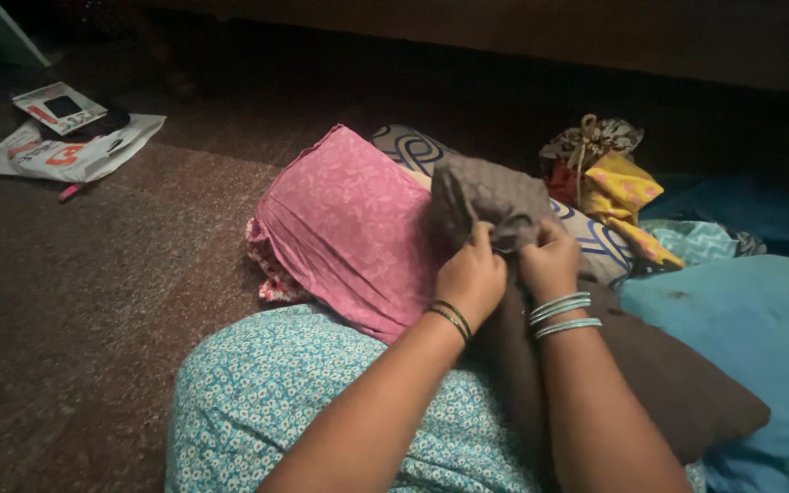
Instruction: The person sits on the floor and stuffs a cylindrical pillow with fabric pieces, then covers it with a patterned cloth. They adjust the fabric to fit snugly around the pillow and smooth the surface.
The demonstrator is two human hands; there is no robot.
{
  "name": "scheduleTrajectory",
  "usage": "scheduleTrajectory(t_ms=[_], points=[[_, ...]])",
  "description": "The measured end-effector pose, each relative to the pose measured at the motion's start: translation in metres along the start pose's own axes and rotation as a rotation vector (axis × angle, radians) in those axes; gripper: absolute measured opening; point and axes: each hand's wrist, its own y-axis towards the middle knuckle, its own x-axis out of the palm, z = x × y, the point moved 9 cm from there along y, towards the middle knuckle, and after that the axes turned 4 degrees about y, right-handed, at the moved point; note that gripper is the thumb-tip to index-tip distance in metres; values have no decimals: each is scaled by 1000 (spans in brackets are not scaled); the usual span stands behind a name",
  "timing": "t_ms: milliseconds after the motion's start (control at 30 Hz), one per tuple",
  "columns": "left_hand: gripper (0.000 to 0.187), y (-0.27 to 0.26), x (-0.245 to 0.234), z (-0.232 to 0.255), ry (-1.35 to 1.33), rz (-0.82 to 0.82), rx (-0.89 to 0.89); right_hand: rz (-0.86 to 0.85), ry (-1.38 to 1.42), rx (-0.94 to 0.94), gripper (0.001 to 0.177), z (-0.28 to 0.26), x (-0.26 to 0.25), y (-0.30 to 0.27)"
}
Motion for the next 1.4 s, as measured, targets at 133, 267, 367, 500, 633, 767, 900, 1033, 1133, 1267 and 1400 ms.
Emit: scheduleTrajectory(t_ms=[133, 267, 367, 500, 633, 767, 900, 1033, 1133, 1267, 1400], points=[[34, 3, 3, 2, 85, -102, 3, -51, 88, 22, 3, 6, 3, -4], [14, -18, -8, 56, 120, -11, 295, -61, 327, 73, 21, 3, -7, 4], [11, -42, -27, 85, 73, 67, 456, -104, 311, -7, 32, -1, -18, 6], [7, -38, -36, 87, 84, 56, 409, -421, 430, 65, 46, 7, -1, 6], [13, -41, -55, 75, 129, 184, 415, -591, 81, 148, 45, 58, -19, 25], [21, -41, -46, 57, 208, 125, 350, -293, -160, 315, 47, 132, -72, 50], [37, -28, -12, 37, 393, 1, 275, -506, -700, 412, 49, 212, -61, 54], [22, -8, 19, 19, 433, -61, 203, -713, -797, 339, 60, 227, -29, 43], [16, 1, 34, 9, 423, -63, 213, -625, -803, 188, 57, 201, -34, 46], [15, -4, 41, 3, 420, 82, 280, -414, -649, 301, 52, 160, -58, 34], [16, -28, 54, 2, 461, -106, 266, -167, -534, 250, 43, 111, -82, 30]])
